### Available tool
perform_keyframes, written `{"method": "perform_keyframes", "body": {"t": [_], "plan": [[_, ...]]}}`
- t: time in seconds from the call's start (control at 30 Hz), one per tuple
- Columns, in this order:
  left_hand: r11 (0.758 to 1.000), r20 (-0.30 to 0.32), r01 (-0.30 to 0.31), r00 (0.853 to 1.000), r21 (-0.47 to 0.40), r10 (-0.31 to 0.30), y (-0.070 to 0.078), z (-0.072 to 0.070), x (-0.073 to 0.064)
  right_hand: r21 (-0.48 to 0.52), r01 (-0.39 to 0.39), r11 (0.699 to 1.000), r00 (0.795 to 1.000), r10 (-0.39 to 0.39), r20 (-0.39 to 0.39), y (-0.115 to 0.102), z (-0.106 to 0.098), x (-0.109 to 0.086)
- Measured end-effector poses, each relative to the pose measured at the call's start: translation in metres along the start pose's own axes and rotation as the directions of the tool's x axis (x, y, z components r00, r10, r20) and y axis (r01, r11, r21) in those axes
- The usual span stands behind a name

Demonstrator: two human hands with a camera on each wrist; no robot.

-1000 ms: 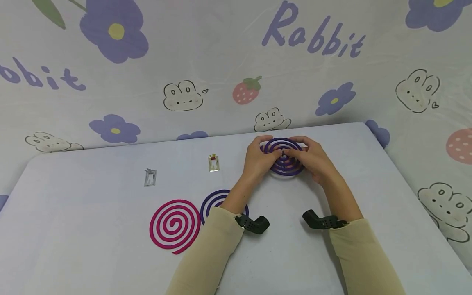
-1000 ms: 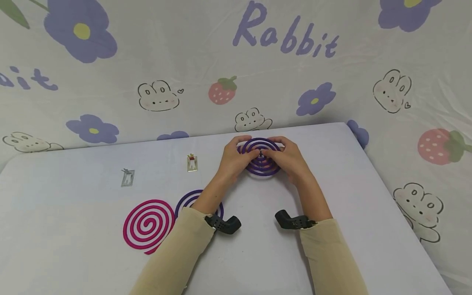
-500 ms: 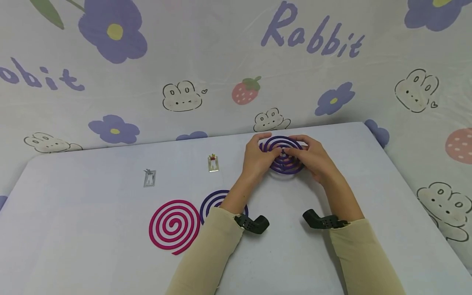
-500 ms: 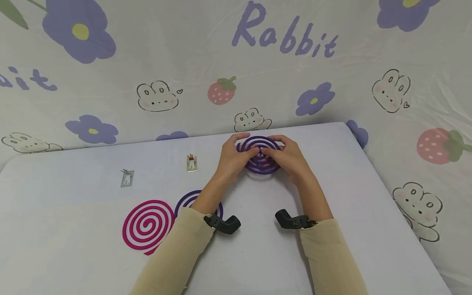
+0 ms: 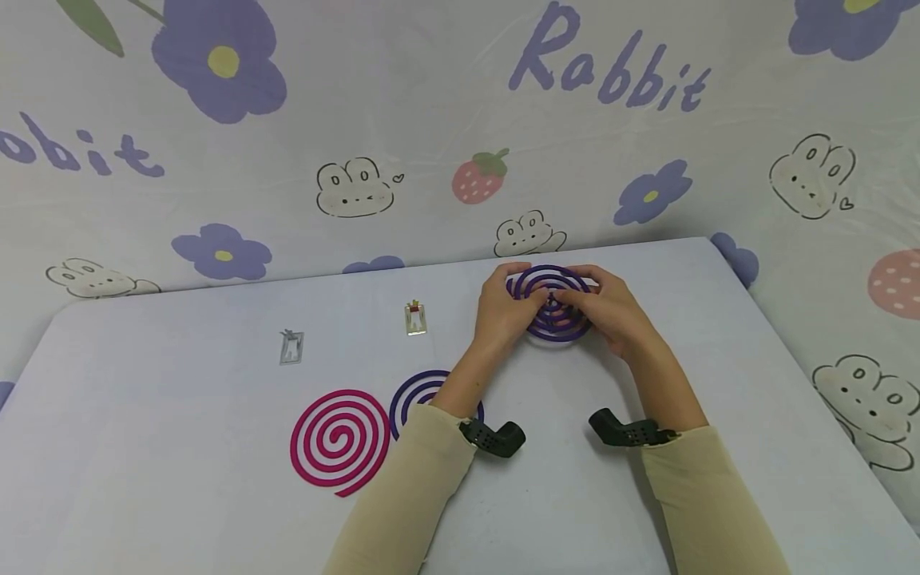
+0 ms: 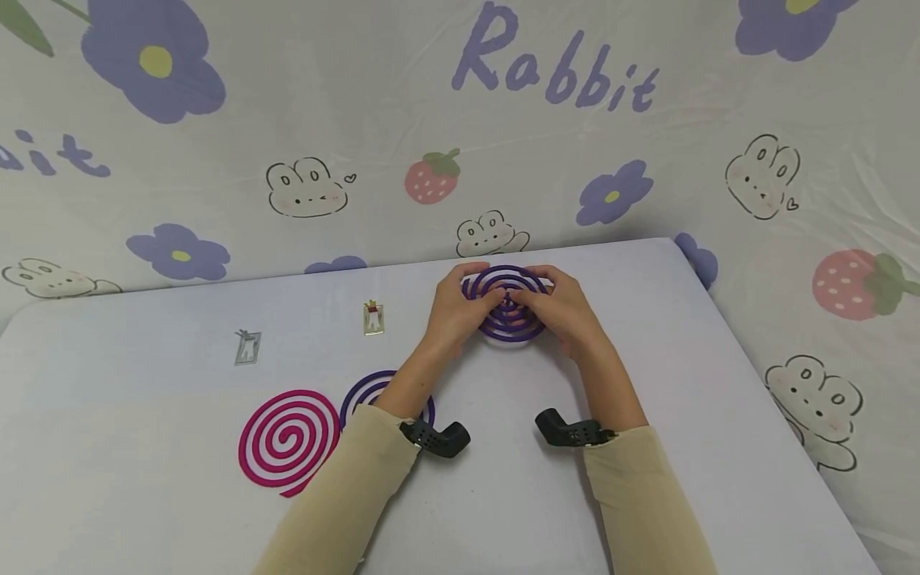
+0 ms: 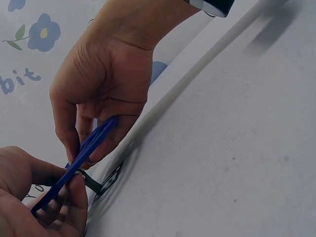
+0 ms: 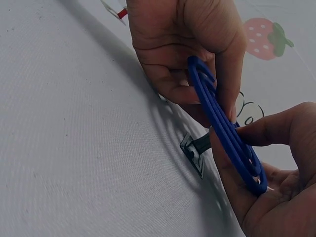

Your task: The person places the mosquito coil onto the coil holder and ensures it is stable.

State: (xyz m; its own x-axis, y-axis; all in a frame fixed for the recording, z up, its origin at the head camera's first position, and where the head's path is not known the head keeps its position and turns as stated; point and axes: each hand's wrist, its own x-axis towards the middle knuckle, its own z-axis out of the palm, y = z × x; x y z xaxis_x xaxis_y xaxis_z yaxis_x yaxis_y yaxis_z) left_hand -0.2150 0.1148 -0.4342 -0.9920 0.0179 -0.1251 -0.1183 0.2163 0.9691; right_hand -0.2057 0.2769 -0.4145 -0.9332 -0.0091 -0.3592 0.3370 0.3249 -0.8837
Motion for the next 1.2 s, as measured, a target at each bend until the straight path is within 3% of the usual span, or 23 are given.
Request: {"method": "perform_keyframes", "body": {"t": [0.3, 0.57, 1.2], "plan": [[1.0, 0.017, -0.022, 1.0, 0.022, 0.022, 0.0008, -0.0031, -0.0018, -0.002, -0.005, 1.0, 1.0, 0.005, -0.024, -0.0009, 0.0009, 0.0005], [1.0, 0.019, -0.003, 1.0, -0.012, 0.003, 0.0017, -0.003, -0.0023, -0.004, -0.01, 1.0, 1.0, 0.01, -0.022, -0.0007, 0.001, 0.0014], [1.0, 0.013, -0.011, 1.0, 0.026, 0.01, -0.0026, -0.0022, -0.0006, 0.01, -0.029, 1.0, 0.999, 0.03, -0.025, 0.0029, 0.0024, 0.0033]]}}
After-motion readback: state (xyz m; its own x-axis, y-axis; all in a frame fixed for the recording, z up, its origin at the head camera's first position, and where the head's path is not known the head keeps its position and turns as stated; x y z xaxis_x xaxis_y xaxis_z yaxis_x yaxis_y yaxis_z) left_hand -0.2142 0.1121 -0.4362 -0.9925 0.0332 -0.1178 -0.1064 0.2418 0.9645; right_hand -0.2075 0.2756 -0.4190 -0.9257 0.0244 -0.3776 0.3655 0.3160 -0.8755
